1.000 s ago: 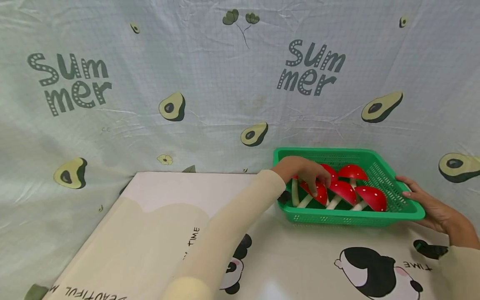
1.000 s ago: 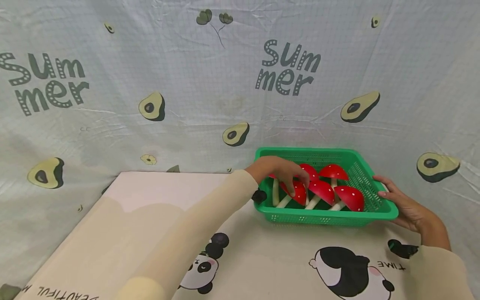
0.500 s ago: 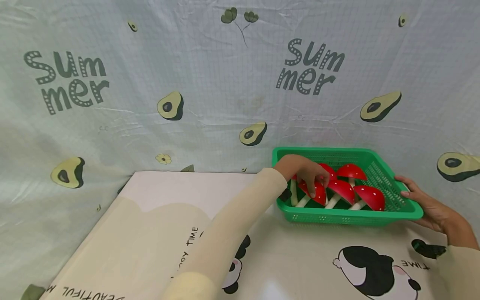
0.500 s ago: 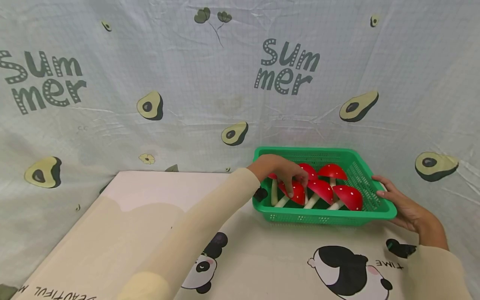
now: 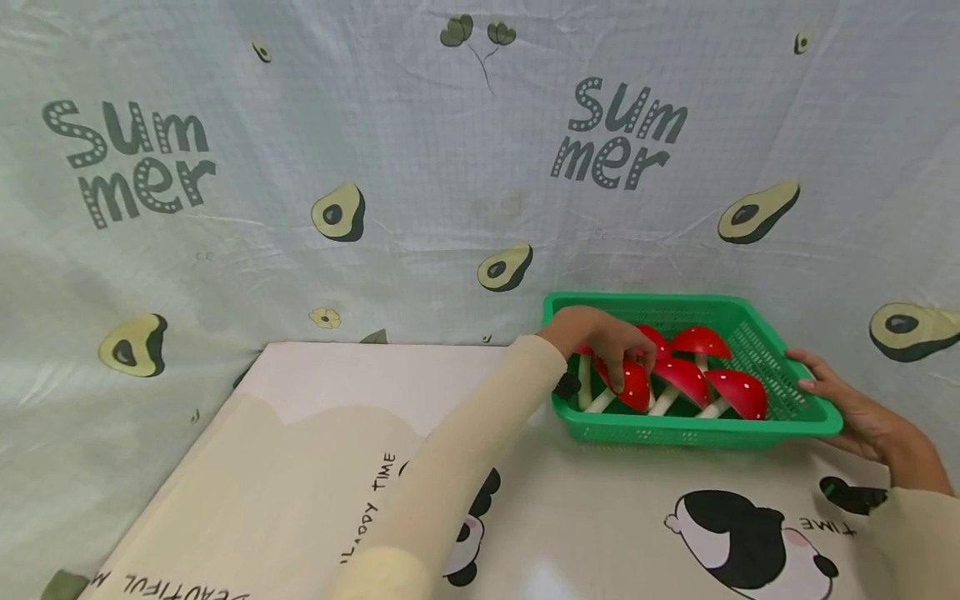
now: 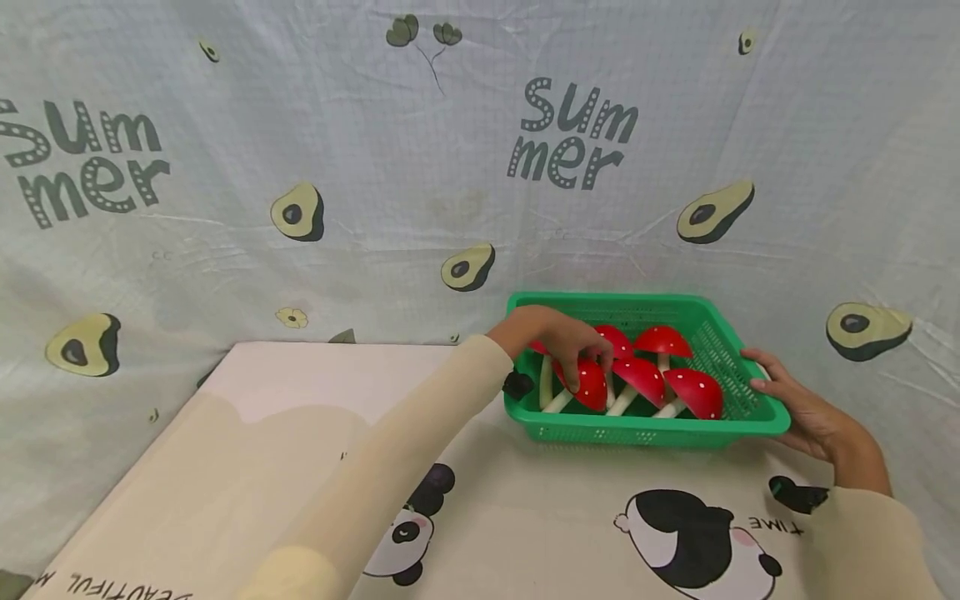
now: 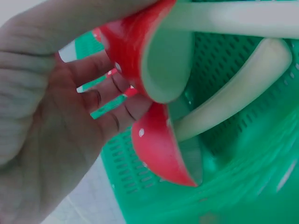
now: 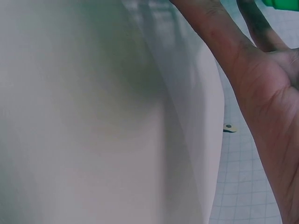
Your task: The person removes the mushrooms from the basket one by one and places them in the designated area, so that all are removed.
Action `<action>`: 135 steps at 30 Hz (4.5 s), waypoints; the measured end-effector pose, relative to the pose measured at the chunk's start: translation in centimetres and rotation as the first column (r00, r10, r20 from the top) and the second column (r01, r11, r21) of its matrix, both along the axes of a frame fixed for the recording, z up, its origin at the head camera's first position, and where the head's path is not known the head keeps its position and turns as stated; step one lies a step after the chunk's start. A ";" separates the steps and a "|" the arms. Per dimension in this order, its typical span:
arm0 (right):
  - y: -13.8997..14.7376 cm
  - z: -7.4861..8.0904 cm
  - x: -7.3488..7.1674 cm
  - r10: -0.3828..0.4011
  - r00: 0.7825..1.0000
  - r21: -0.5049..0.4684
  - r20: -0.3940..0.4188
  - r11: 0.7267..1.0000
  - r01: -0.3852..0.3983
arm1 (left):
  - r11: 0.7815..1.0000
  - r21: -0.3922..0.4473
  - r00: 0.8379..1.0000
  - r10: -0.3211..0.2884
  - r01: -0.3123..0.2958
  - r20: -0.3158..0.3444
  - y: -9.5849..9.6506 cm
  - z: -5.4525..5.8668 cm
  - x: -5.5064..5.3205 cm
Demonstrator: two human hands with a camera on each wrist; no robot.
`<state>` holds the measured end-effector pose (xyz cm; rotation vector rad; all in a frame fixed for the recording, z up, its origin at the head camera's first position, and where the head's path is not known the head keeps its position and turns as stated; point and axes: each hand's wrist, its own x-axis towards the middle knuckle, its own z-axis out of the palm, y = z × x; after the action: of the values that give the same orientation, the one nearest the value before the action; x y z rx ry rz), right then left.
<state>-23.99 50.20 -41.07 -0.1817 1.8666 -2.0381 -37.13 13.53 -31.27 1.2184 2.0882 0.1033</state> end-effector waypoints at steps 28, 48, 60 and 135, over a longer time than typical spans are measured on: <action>0.1 0.0 0.1 0.052 0.999 -0.046 0.000 0.998 -0.052 | 0.787 0.615 0.999 -0.033 0.037 -0.017 -7.4 4.8 3.1; 0.1 -0.1 0.3 0.011 1.000 0.004 -0.005 1.000 -0.011 | 0.580 0.803 0.980 0.196 -0.135 0.023 -12.1 3.2 5.4; 0.0 -0.2 0.3 0.007 1.000 0.000 -0.015 1.000 -0.007 | 0.562 0.822 0.980 0.198 -0.095 -0.022 -15.2 1.8 6.9; -0.7 -0.2 0.6 0.010 0.999 -0.002 -0.039 1.000 -0.010 | 0.606 0.699 0.864 0.502 -0.381 0.037 -33.4 -3.8 6.7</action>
<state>-23.38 49.47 -41.27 -0.2329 1.8833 -2.0437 -30.42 -19.89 -35.11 1.0684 2.5676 1.1534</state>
